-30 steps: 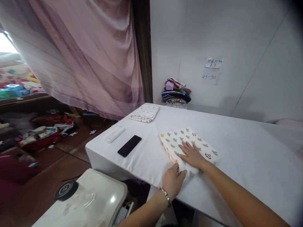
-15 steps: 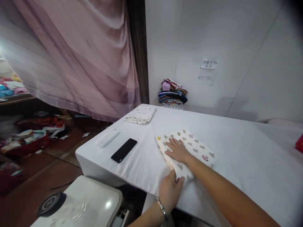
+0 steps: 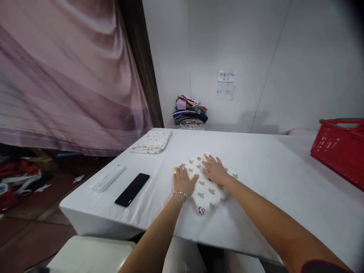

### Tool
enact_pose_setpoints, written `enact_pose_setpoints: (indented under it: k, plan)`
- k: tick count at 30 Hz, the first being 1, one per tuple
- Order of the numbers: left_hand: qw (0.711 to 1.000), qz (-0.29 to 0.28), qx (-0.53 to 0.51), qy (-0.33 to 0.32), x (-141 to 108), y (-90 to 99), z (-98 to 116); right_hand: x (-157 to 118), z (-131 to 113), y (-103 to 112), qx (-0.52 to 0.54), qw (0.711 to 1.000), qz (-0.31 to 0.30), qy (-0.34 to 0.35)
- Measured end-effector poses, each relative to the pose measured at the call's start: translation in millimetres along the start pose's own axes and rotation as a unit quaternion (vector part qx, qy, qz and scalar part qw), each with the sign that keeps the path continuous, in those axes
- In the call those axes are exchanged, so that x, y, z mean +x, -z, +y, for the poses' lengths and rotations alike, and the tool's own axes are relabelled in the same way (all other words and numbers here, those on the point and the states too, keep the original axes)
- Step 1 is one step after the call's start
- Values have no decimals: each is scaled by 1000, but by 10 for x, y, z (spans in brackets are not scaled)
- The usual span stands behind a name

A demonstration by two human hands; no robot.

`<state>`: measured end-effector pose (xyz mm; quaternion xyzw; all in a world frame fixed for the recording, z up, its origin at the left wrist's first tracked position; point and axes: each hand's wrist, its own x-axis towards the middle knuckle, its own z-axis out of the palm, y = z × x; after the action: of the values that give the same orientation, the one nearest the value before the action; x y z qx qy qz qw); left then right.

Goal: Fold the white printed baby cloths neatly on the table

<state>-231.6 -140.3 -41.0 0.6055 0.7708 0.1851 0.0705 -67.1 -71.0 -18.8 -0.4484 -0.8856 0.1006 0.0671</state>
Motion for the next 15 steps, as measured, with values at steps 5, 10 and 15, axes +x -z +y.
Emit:
enact_pose_setpoints:
  k: [5, 10, 15]
  plan:
    - [999, -23, 35, 4, 14, -97, -88, -179, 374, -102, 1, 994, -40, -100]
    - [998, -51, 24, 16, 7, -20, -68, -156, 366, -38, 56, 991, -56, -106]
    - [999, 39, 28, -14, 175, 183, -184, -455, 592, -13, 142, 971, 85, -171]
